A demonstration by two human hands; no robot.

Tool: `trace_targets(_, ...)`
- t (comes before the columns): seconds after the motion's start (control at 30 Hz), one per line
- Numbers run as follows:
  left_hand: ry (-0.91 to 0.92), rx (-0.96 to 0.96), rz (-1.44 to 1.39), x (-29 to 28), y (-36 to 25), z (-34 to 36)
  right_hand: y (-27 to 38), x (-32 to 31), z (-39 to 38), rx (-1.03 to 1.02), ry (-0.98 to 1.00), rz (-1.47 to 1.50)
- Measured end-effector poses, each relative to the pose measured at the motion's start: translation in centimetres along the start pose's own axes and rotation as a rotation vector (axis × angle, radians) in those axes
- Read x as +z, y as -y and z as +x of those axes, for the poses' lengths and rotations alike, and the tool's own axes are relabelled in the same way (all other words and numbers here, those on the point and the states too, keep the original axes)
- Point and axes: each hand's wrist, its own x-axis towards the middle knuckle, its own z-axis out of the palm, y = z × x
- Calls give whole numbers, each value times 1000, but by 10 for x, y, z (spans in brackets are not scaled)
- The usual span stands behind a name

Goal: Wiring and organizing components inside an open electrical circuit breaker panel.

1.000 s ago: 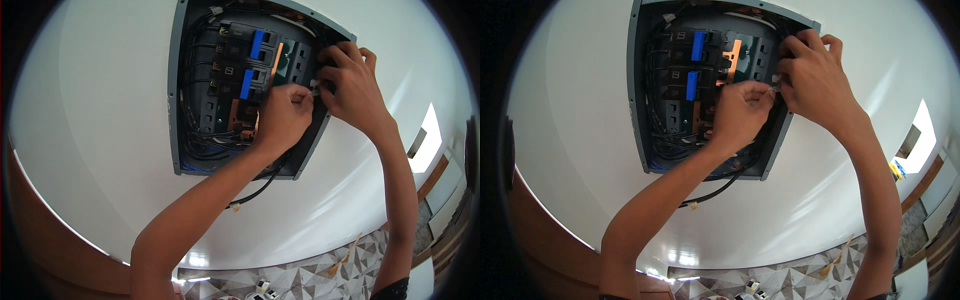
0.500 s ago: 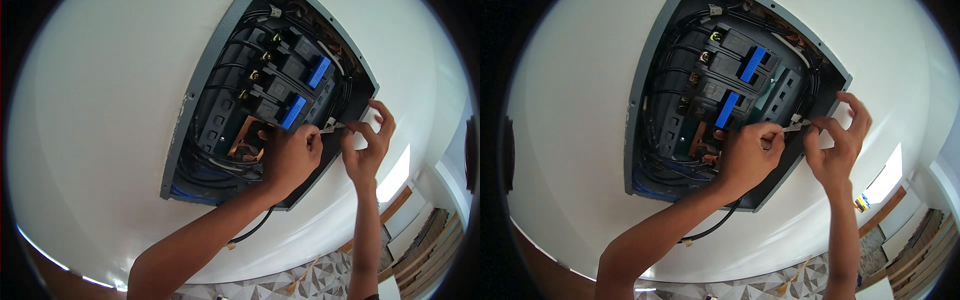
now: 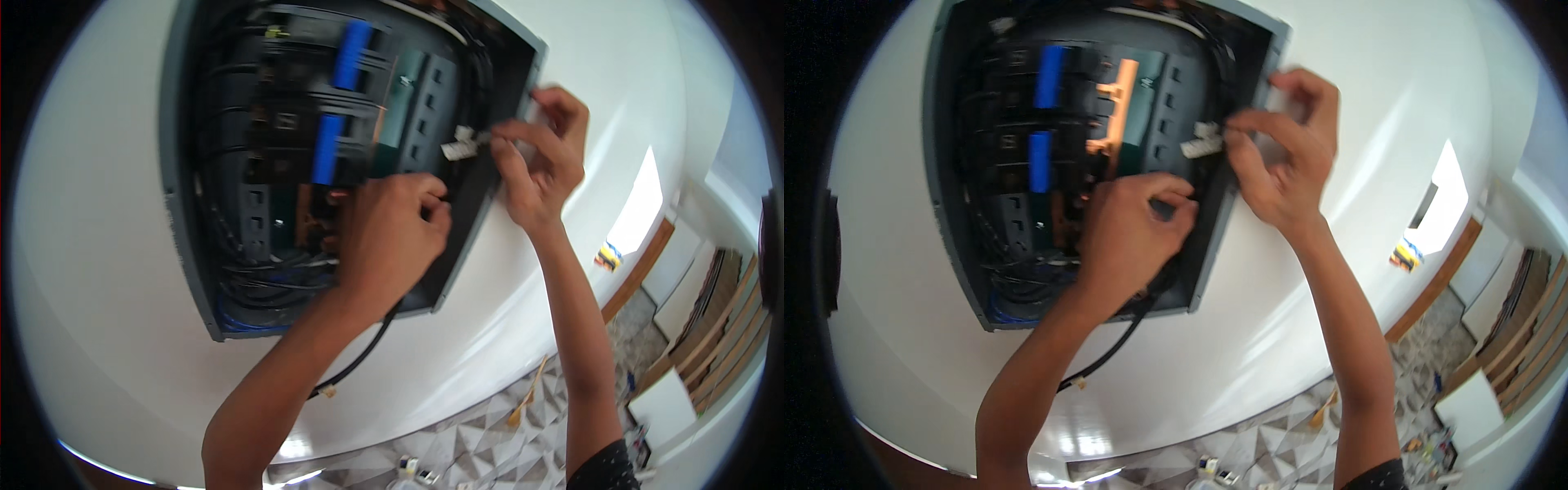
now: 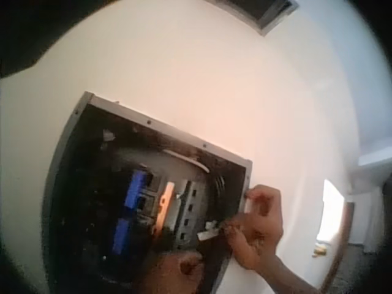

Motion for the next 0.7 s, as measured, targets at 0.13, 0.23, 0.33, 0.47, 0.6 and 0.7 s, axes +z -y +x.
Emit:
trace_targets(0.13, 11, 71, 151, -1, 6, -2, -10, 4, 1, -55, -47, -15)
trace_targets(0.23, 93, 32, 162, -3, 2, 2, -11, -1, 5, -90, 1, 15)
trace_targets(0.33, 109, -33, 98, -2, 4, 1, 15, -3, 13, 121, -17, 219)
trace_targets(0.47, 142, 36, 277, -8, -10, -3, 12, -8, 13, 137, 10, 166)
trace_targets(0.6, 230, -21, 397, -17, -5, -8, 16, -4, 13, 69, -14, 169)
trace_targets(0.7, 305, -44, 419, -20, -6, -8, 15, -5, 12, 76, -7, 156)
